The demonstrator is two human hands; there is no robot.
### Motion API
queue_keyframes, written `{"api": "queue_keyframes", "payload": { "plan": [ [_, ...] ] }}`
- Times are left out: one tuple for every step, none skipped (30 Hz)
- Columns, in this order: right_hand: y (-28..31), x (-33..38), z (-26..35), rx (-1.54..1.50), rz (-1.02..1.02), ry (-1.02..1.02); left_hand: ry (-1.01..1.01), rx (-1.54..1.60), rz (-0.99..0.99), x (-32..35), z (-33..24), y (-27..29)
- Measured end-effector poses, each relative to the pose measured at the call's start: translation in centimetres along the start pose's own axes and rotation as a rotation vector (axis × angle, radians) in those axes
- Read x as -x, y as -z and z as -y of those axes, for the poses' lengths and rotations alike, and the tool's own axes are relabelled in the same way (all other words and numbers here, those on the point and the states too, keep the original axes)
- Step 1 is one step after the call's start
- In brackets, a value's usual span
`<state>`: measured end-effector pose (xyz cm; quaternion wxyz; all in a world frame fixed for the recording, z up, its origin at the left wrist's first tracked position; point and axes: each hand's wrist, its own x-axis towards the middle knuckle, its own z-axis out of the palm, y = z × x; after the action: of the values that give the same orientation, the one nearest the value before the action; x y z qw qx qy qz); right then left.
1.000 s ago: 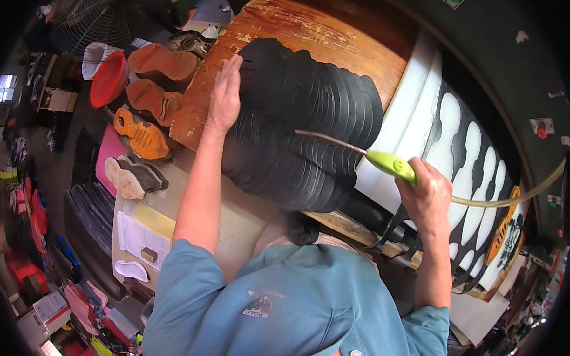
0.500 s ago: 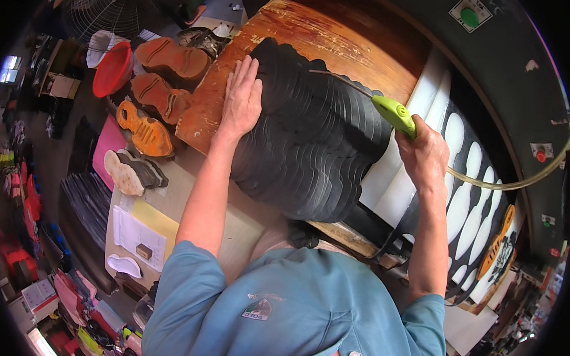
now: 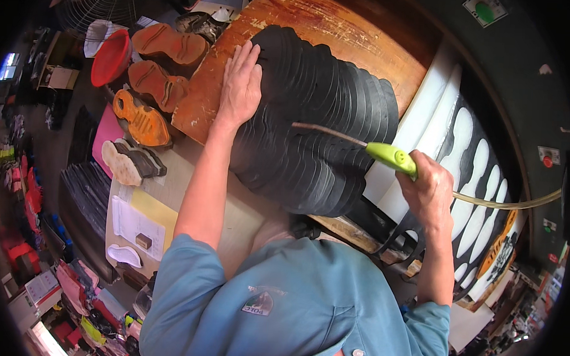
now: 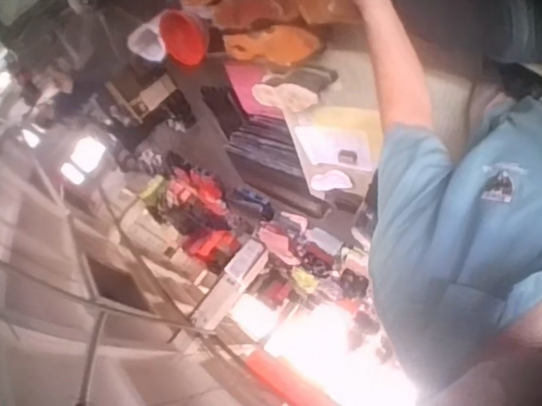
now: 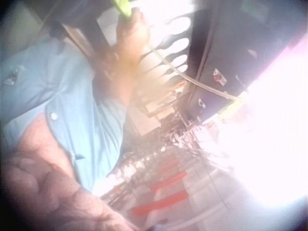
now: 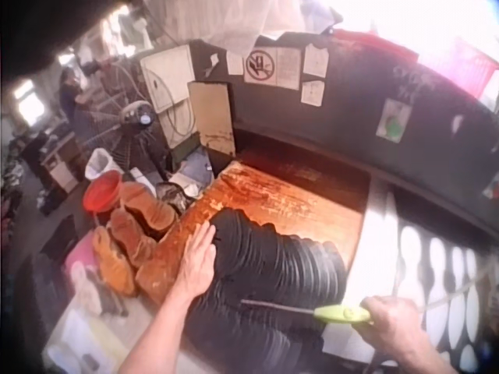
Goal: The person uses a green handheld tool to score or cut a stack of black rubber shoe soles on a wooden table. They then place the processed soles into a clear plastic bag, tie it, and set it aside. Later, they place a large black rubber sheet onto a heated press with white shoe-shaped molds and press it down.
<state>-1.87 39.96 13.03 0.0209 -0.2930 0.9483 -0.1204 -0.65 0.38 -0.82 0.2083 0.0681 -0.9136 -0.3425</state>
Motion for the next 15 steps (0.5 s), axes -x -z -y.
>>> {"api": "queue_keyframes", "payload": {
  "plan": [
    [-0.1, 0.4, 0.2, -0.011, 0.024, 0.010, -0.012, 0.006, -0.007, 0.0, 0.0, 0.0],
    [-0.1, 0.7, 0.3, -0.023, 0.047, 0.020, 0.002, 0.005, 0.002, 0.0, -0.1, 0.0],
    [-0.3, 1.0, 0.4, -0.028, 0.040, 0.049, -0.002, 0.007, 0.001, -0.1, -0.1, 0.0],
    [-0.3, 1.3, 0.4, -0.029, 0.059, 0.061, -0.005, 0.012, -0.001, -0.1, -0.1, 0.0],
    [-0.4, 1.5, 0.4, -0.026, 0.075, 0.080, -0.003, 0.006, -0.001, -0.1, -0.1, 0.0],
    [-0.4, 1.7, 0.4, -0.024, 0.091, 0.098, 0.000, 0.003, -0.002, -0.1, -0.1, 0.0],
    [-0.5, 1.8, 0.3, -0.011, 0.102, 0.097, 0.006, 0.004, -0.002, -0.1, -0.2, 0.0],
    [-0.4, 2.0, 0.2, -0.013, 0.100, 0.099, 0.005, -0.001, 0.000, 0.0, -0.2, 0.0],
    [-0.3, 2.2, 0.1, -0.008, 0.101, 0.096, 0.006, 0.000, 0.002, 0.0, -0.2, 0.0],
    [-0.2, 2.4, 0.0, 0.002, 0.110, 0.094, 0.015, 0.002, 0.006, 0.0, -0.2, 0.0],
    [0.0, 2.7, -0.2, 0.007, 0.108, 0.087, 0.003, -0.002, 0.000, 0.0, -0.1, 0.0],
    [0.3, 3.0, -0.5, 0.017, 0.115, 0.080, 0.001, -0.004, -0.002, 0.0, -0.1, -0.1],
    [0.6, 3.4, -0.8, 0.034, 0.124, 0.070, -0.001, -0.002, -0.004, 0.0, -0.1, -0.1],
    [1.1, 3.9, -1.1, 0.046, 0.142, 0.071, -0.001, -0.010, -0.005, 0.0, 0.0, -0.1],
    [1.5, 4.5, -1.5, 0.066, 0.161, 0.068, -0.003, -0.014, -0.008, 0.0, 0.0, -0.1]
  ]
}}
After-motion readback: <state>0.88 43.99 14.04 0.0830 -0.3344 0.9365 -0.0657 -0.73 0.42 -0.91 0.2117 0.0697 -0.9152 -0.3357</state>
